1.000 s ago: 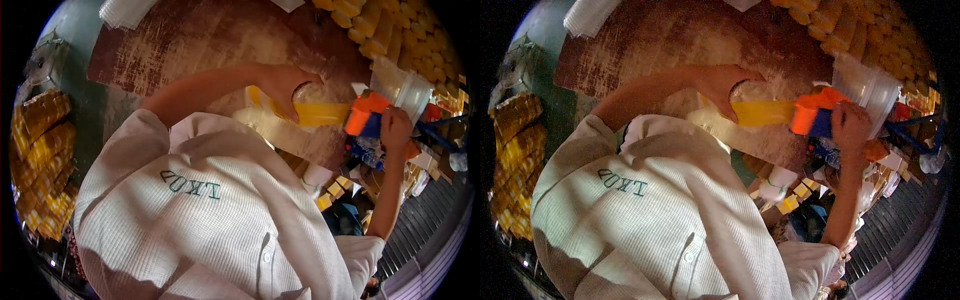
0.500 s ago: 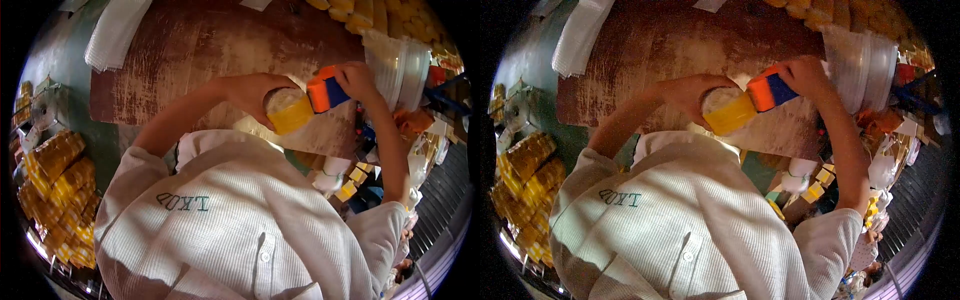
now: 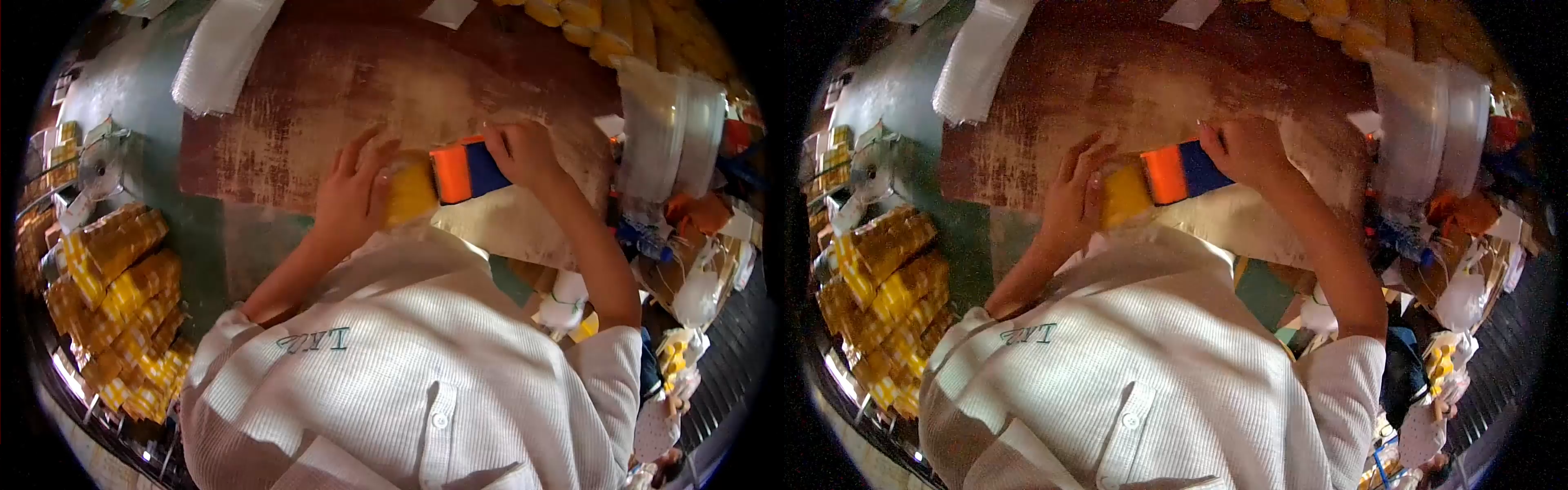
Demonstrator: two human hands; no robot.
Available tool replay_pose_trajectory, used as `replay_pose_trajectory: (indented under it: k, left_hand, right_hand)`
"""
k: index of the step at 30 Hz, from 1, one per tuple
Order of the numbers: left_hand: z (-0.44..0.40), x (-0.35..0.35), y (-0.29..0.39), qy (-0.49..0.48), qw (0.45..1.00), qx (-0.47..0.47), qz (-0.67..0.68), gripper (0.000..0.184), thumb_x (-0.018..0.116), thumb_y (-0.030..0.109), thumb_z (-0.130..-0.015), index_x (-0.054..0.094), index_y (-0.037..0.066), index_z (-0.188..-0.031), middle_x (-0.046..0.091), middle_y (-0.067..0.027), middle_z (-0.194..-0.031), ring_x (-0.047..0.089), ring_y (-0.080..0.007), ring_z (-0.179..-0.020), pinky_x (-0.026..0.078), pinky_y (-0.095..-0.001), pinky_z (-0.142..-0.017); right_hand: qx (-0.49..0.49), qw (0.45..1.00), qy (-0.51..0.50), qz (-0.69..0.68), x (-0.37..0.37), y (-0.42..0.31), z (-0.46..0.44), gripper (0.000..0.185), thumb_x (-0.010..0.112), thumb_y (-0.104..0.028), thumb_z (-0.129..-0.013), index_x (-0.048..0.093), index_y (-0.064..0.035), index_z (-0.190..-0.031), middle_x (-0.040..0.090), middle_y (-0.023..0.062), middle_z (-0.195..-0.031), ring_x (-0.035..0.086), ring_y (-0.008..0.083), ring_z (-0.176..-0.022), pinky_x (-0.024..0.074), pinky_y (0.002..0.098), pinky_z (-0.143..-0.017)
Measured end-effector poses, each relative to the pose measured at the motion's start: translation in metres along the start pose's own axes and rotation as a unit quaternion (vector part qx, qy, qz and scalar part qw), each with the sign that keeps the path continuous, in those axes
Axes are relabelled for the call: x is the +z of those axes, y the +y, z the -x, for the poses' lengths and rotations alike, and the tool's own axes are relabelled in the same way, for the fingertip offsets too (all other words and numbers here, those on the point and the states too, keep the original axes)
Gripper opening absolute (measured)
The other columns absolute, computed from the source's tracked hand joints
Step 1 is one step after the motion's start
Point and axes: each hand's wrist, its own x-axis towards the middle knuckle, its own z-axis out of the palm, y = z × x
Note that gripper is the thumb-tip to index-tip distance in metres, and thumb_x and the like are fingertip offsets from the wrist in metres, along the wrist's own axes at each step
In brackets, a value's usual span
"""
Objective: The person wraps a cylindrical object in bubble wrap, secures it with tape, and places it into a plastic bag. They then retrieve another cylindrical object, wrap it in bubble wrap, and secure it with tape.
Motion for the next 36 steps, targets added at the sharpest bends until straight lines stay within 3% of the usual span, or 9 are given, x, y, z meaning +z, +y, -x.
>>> replay_pose_trajectory:
  k: [7, 11, 15, 20, 23, 29, 32, 34, 36]
  left_hand:
    - [0.032, -0.002, -0.03, 0.112, 0.974, -0.166, 0.109, 0.028, 0.037, 0.018, -0.092, 0.049, 0.002, -0.112, 0.049, -0.0162, -0.107, 0.051, -0.0283, -0.096, 0.041, -0.0333, -0.082]
    - [0.039, 0.005, -0.095, 0.132, 0.902, -0.232, 0.339, 0.028, 0.039, 0.022, -0.094, 0.049, 0.002, -0.111, 0.052, -0.0095, -0.105, 0.05, -0.0175, -0.098, 0.039, -0.0305, -0.085]
    - [0.042, 0.002, -0.127, 0.128, 0.848, -0.275, 0.434, 0.033, 0.038, 0.025, -0.096, 0.046, 0.004, -0.119, 0.05, -0.0075, -0.114, 0.048, -0.015, -0.105, 0.038, -0.0285, -0.089]
    - [0.062, 0.028, -0.2, 0.051, 0.859, -0.139, 0.489, 0.043, 0.038, 0.028, -0.095, 0.038, 0.007, -0.132, 0.041, -0.0064, -0.133, 0.045, -0.0187, -0.115, 0.034, -0.0301, -0.097]
    - [0.06, 0.026, -0.183, 0.116, 0.771, -0.23, 0.582, 0.046, 0.04, 0.03, -0.094, 0.035, 0.008, -0.135, 0.037, -0.0061, -0.137, 0.042, -0.0189, -0.119, 0.032, -0.0319, -0.1]
    - [0.102, -0.048, -0.238, 0.303, 0.525, 0.077, 0.791, 0.026, 0.046, 0.014, -0.089, 0.049, 0.011, -0.115, 0.05, -0.0063, -0.122, 0.044, -0.0213, -0.116, 0.035, -0.0389, -0.097]
    - [0.084, -0.12, -0.138, 0.348, 0.542, 0.017, 0.765, 0.044, 0.053, 0.007, -0.082, 0.043, 0.014, -0.124, 0.048, -0.0069, -0.117, 0.048, -0.0254, -0.106, 0.041, -0.0472, -0.086]
    - [0.068, -0.136, -0.105, 0.256, 0.642, 0.123, 0.712, 0.039, 0.051, 0.006, -0.08, 0.045, 0.014, -0.118, 0.047, -0.0065, -0.115, 0.044, -0.0267, -0.111, 0.038, -0.0464, -0.091]
    - [0.058, -0.149, -0.053, 0.237, 0.619, 0.075, 0.744, 0.027, 0.047, 0.004, -0.078, 0.047, 0.013, -0.104, 0.047, -0.0077, -0.107, 0.043, -0.028, -0.112, 0.034, -0.0445, -0.096]
  right_hand:
    - [-0.034, 0.992, -0.044, 0.111, 0.007, -0.077, -0.016, 0.048, 0.059, -0.053, -0.075, 0.064, -0.0049, -0.068, 0.059, 0.0131, -0.06, 0.058, 0.031, -0.059, 0.0471, 0.0386, -0.056]
    - [-0.052, 0.974, -0.193, -0.104, 0.002, -0.073, -0.031, 0.064, 0.062, -0.065, -0.067, 0.068, -0.0043, -0.086, 0.064, 0.0122, -0.068, 0.063, 0.025, -0.063, 0.0496, 0.0371, -0.065]
    - [-0.004, 0.928, -0.232, -0.291, 0.044, -0.07, -0.039, 0.05, 0.07, -0.044, -0.071, 0.064, -0.0002, -0.094, 0.064, 0.008, -0.078, 0.059, 0.0141, -0.07, 0.0466, 0.0284, -0.064]
    - [0.021, 0.882, -0.188, -0.431, 0.095, -0.09, -0.042, 0.042, 0.066, -0.033, -0.077, 0.063, 0.0018, -0.099, 0.06, 0.0011, -0.078, 0.052, 0.0081, -0.07, 0.0437, 0.0238, -0.064]
    - [0.024, 0.866, -0.15, -0.476, 0.092, -0.095, -0.038, 0.034, 0.065, -0.026, -0.078, 0.064, 0.0024, -0.096, 0.059, -0.0001, -0.076, 0.051, 0.0069, -0.069, 0.0421, 0.0224, -0.063]
    - [0.017, 0.867, -0.084, -0.491, 0.102, -0.099, -0.035, 0.022, 0.062, -0.015, -0.075, 0.063, 0.0032, -0.088, 0.054, -0.0029, -0.069, 0.048, 0.0054, -0.064, 0.0386, 0.0204, -0.056]
    - [0.045, 0.871, -0.116, -0.475, 0.113, -0.079, -0.031, 0.028, 0.063, -0.022, -0.078, 0.063, 0.0023, -0.092, 0.058, -0.0013, -0.079, 0.05, 0.0072, -0.072, 0.0424, 0.0236, -0.065]
    - [0.029, 0.872, -0.108, -0.476, 0.111, -0.086, -0.033, 0.026, 0.063, -0.022, -0.078, 0.063, 0.0017, -0.089, 0.055, -0.003, -0.074, 0.048, 0.0064, -0.068, 0.0406, 0.0226, -0.061]
    - [0.023, 0.879, -0.091, -0.468, 0.107, -0.088, -0.033, 0.026, 0.063, -0.023, -0.078, 0.063, 0.0014, -0.088, 0.054, -0.0038, -0.072, 0.047, 0.006, -0.066, 0.0395, 0.022, -0.059]
